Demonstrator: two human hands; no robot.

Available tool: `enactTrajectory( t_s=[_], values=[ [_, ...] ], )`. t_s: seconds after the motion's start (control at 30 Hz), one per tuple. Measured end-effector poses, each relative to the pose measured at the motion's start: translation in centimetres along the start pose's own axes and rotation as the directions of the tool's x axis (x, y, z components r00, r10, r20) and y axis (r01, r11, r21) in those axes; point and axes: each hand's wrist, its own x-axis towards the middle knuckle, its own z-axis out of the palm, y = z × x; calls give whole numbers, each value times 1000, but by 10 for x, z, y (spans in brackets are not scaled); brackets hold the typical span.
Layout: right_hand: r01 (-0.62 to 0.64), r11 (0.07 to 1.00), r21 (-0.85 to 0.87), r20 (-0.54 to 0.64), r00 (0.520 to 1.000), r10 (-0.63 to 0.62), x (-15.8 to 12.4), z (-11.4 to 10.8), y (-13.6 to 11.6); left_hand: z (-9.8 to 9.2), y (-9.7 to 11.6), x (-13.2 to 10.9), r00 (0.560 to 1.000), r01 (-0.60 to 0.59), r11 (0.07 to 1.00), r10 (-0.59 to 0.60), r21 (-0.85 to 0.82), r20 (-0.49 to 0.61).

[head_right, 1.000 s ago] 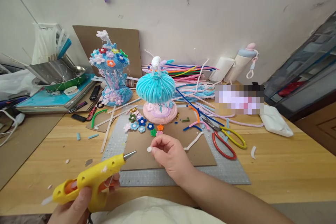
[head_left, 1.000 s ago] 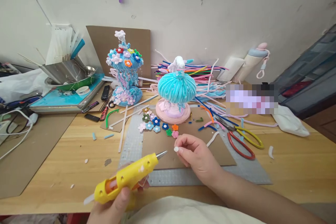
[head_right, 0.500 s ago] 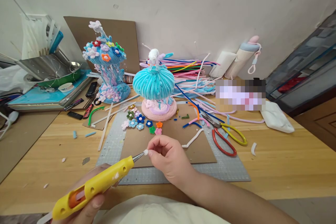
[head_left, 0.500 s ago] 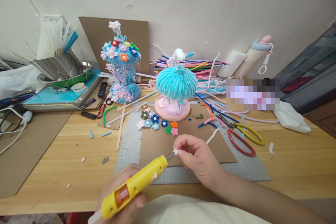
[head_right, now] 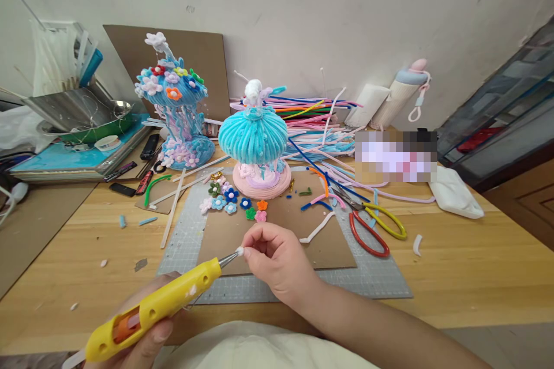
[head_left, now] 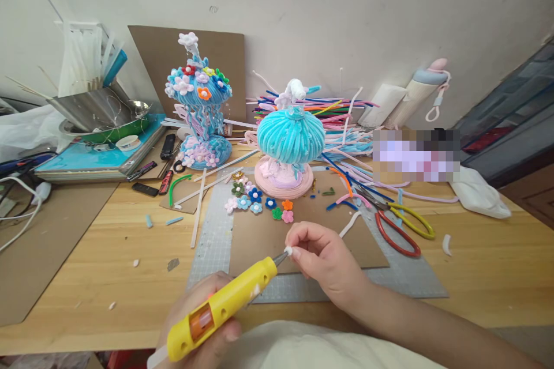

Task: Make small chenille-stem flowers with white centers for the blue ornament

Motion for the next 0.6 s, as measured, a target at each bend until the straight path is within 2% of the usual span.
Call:
enactTrajectory(
  t_s=[0.1,0.33,0.6],
  values=[
    [-6,1000,6,1,1000,6,0,0,0,-1,-2,0,1000,-12,1000,12,4,7],
    [-2,1000,15,2,1000,2,1,0,-1,-9,-10,1,986,-108,993,103,35,132],
    [8,999,41,1,1000,-8,0,-3,2,-10,-8,3,975,-110,994,112,-23,193]
  ],
)
